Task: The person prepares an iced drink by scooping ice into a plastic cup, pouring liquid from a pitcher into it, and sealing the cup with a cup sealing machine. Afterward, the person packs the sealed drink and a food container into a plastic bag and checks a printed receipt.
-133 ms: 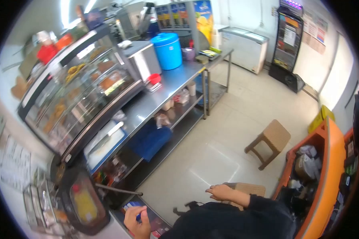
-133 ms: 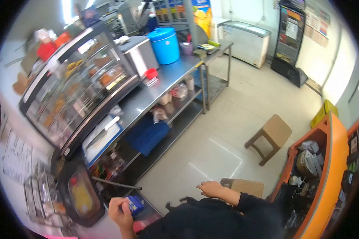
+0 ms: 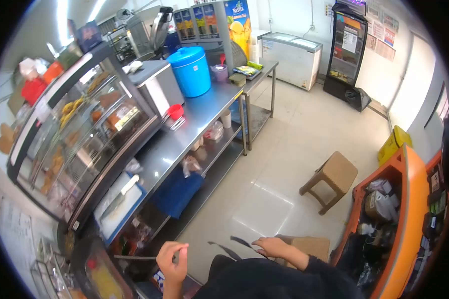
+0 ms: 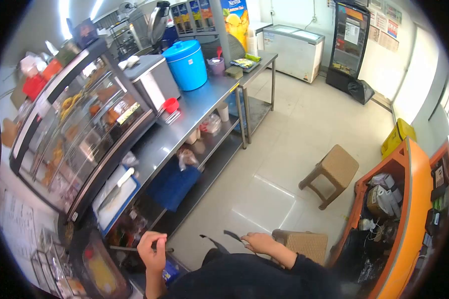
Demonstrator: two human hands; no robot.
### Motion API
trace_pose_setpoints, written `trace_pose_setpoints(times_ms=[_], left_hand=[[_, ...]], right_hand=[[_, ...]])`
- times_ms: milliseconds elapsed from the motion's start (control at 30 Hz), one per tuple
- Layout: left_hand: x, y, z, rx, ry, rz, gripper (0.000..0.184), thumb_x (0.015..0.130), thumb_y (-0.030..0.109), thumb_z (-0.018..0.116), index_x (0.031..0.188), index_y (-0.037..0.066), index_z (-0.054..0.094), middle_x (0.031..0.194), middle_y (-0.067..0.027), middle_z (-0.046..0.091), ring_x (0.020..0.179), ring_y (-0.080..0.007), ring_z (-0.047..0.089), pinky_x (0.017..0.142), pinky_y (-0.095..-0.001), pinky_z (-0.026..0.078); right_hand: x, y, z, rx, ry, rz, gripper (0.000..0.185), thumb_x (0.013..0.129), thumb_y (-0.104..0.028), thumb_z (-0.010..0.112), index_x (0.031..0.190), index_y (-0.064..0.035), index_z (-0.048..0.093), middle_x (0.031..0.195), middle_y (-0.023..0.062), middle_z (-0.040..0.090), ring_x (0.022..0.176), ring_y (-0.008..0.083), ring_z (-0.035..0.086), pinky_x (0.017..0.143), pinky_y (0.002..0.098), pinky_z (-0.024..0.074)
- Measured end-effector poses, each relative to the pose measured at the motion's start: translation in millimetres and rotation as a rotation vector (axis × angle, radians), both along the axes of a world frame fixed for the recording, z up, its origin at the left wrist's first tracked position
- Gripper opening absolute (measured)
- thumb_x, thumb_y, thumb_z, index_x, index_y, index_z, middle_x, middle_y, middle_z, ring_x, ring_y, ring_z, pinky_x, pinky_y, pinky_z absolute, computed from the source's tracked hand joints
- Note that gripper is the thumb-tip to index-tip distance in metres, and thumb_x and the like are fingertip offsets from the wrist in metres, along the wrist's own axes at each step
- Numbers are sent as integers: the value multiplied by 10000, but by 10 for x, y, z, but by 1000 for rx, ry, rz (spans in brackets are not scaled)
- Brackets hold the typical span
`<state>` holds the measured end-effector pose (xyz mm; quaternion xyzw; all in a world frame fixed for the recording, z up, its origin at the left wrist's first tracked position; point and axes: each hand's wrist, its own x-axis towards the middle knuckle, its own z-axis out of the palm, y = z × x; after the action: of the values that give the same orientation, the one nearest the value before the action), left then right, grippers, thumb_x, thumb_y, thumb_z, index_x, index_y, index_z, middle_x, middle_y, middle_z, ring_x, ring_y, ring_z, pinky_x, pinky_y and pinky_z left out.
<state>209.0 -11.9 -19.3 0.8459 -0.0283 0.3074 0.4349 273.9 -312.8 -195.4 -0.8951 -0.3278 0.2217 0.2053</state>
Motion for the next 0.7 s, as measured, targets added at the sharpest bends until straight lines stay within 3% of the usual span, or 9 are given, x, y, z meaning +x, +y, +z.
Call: trace_pose_setpoints(times_ms=[100,267,400,500,700], left_hand=[[974,234,12,12,97,-119,47,779,31,608,781,-11,630,724,-112,611,651,-210,582,604,-280,448],[2889,267,-209,-13,99,-284,68,786,43,609,769,-18,633,726,-105,615,668,-210,589,630,-277,445],[4719,175,-350,-56,103,-440,70,799,55,619,799,-11,643,730,-94,612,657,-187,583,620,-267,449],[6184,-406,-430,-208,174,-551,96,803,72,631,859,-5,642,787,-95,618,654,-187,579,609,-262,451],[9141,-1911,-687,-215,-67,-550,429,775,117,694,1155,19,522,1020,-88,572,893,-157,553,740,-277,449]], right_hand=[[430,442,-82,125,27,-131,339,866,-292,554,1170,-141,548,1039,101,607,943,306,597,783,405,495],[2138,357,-165,117,-87,-336,313,870,-313,556,1127,-135,580,1041,117,617,941,310,595,785,396,492],[3706,56,416,75,-225,-528,298,855,-301,573,1101,-135,601,1010,100,631,924,293,601,775,391,491],[4804,-381,869,34,-378,-657,270,845,-291,585,1054,-126,624,975,86,636,908,282,605,757,383,492],[7194,-1522,1471,112,-509,-667,194,837,-250,592,959,-112,651,899,75,644,870,279,606,726,378,489]])
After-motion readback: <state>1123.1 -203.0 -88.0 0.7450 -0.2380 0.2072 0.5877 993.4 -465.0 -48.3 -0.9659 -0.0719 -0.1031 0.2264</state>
